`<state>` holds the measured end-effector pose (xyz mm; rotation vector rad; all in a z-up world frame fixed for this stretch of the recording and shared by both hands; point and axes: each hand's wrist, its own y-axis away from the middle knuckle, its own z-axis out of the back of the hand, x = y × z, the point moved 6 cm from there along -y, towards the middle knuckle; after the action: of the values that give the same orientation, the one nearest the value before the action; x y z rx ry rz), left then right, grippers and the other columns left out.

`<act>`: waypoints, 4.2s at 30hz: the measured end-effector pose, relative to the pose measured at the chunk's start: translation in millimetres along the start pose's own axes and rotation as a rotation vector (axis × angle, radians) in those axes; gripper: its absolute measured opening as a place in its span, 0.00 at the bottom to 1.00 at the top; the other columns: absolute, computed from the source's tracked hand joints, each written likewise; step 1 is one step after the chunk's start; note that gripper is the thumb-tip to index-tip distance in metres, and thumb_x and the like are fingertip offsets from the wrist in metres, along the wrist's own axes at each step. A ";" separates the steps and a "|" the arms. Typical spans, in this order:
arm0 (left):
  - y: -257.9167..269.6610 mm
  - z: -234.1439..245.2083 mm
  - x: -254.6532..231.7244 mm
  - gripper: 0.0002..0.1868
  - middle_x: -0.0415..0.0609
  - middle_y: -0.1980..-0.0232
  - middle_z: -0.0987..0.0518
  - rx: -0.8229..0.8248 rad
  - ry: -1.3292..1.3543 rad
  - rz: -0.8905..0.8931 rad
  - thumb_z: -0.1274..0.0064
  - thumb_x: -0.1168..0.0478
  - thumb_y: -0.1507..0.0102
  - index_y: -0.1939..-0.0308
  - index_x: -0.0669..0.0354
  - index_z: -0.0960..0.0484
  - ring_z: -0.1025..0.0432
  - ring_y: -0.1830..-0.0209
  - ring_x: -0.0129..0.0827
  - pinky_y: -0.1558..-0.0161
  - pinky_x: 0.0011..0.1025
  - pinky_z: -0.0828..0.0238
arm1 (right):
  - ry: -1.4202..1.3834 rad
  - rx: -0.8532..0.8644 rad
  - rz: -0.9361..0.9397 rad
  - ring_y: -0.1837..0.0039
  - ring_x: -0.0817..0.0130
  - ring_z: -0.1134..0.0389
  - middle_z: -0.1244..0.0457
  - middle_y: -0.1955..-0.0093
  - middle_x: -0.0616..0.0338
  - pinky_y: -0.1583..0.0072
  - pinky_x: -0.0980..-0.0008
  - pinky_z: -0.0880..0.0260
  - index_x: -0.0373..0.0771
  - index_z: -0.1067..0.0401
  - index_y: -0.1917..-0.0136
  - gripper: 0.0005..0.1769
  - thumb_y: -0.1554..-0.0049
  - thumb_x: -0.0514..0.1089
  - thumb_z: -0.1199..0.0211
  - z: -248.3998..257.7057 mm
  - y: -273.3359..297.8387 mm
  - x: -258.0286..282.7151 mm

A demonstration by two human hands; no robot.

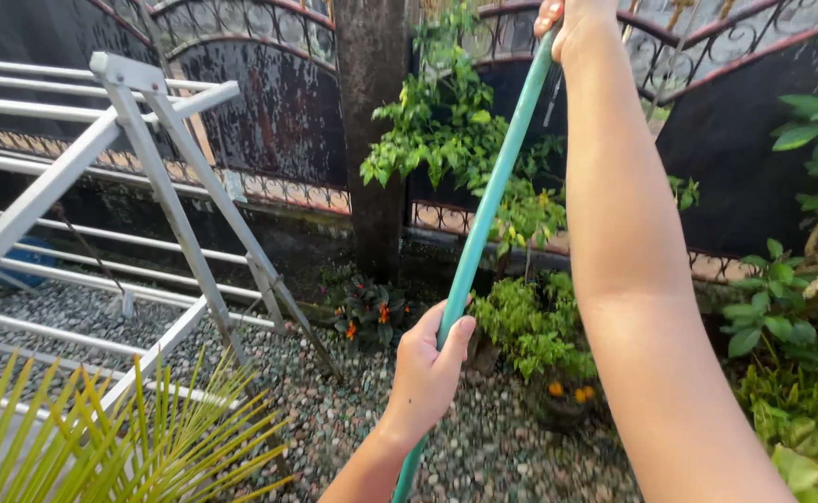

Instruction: Watering various potted and ground plants in a home garden using a water hose.

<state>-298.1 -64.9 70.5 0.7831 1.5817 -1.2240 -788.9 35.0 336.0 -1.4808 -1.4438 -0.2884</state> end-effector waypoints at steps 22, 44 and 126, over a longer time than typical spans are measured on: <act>5.4 9.2 5.5 0.21 0.33 0.75 0.31 0.012 0.030 0.029 0.48 0.55 0.33 0.39 0.61 0.21 0.39 0.77 0.16 0.75 0.21 0.41 | 0.088 -0.174 -0.132 0.76 0.73 0.54 0.53 0.77 0.66 0.69 0.68 0.52 0.45 0.44 0.70 0.27 0.40 0.65 0.60 -67.6 90.3 25.3; 32.6 18.9 34.6 0.22 0.34 0.75 0.29 0.023 0.087 0.128 0.47 0.53 0.33 0.39 0.61 0.20 0.37 0.77 0.16 0.75 0.21 0.40 | 0.198 -0.273 -0.296 0.76 0.73 0.54 0.51 0.76 0.65 0.70 0.66 0.51 0.46 0.43 0.68 0.18 0.42 0.56 0.55 -49.8 124.7 -43.5; 233.7 -64.2 208.5 0.20 0.57 0.65 0.16 1.198 -0.608 0.646 0.49 0.47 0.35 0.40 0.40 0.19 0.19 0.64 0.48 0.57 0.39 0.25 | 0.435 -1.743 -0.684 0.79 0.58 0.44 0.45 0.79 0.54 0.74 0.57 0.45 0.37 0.39 0.70 0.32 0.37 0.64 0.55 456.6 911.8 -188.0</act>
<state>-179.4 51.7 -202.6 1.3221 -0.0563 -1.6176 -267.1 466.8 -449.2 -1.7633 -1.1321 -2.5825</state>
